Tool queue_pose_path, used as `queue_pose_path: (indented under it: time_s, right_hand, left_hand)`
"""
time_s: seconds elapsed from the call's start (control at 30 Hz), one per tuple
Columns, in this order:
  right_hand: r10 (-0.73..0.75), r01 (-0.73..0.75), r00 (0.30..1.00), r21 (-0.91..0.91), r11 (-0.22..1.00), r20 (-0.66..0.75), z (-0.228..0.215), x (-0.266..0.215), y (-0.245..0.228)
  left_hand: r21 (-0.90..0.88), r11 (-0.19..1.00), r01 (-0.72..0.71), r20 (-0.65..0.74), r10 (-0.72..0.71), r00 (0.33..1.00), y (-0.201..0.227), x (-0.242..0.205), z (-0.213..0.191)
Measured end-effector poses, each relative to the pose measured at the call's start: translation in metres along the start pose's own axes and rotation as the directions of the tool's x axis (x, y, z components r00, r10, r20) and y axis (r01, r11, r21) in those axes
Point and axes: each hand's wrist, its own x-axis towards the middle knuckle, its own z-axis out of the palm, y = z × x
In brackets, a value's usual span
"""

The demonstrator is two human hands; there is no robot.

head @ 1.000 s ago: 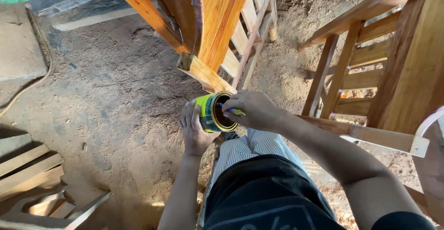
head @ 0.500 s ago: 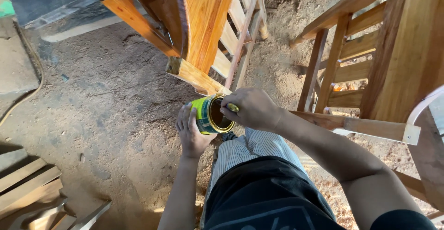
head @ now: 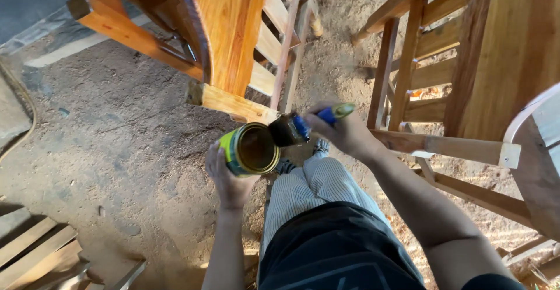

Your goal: The person applies a dark wood stain to a wooden chair using a paintbrush. They dip the brush into a can of stain and coat the chair's backrest, legs, and seat slats.

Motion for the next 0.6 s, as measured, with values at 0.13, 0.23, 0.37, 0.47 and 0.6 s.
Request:
queue_pose_path:
  time_s: [0.13, 0.23, 0.37, 0.47, 0.6]
  right_hand:
    - [0.068, -0.046, 0.997, 0.517, 0.854, -0.024, 0.035, -0.006, 0.108]
    - [0.461, -0.342, 0.885, 0.591, 0.73, -0.058, 0.083, 0.002, 0.186]
    - [0.637, -0.465, 0.768, 0.625, 0.627, -0.067, 0.184, -0.006, 0.275]
    - [0.695, -0.526, 0.714, 0.591, 0.611, -0.083, 0.245, -0.002, 0.302]
    - [0.64, -0.474, 0.742, 0.521, 0.71, -0.198, 0.301, 0.007, 0.312]
  left_hand:
    - [-0.076, 0.983, 0.165, -0.034, -0.168, 0.985, -0.008, -0.019, 0.003]
    - [-0.131, 0.959, 0.25, -0.069, -0.26, 0.963, -0.029, -0.049, 0.02]
    - [-0.17, 0.924, 0.343, -0.055, -0.356, 0.933, -0.047, -0.088, 0.029]
    - [-0.12, 0.929, 0.351, -0.009, -0.355, 0.935, -0.041, -0.087, 0.023]
    - [-0.007, 0.856, 0.517, 0.093, -0.515, 0.852, -0.033, -0.085, 0.019]
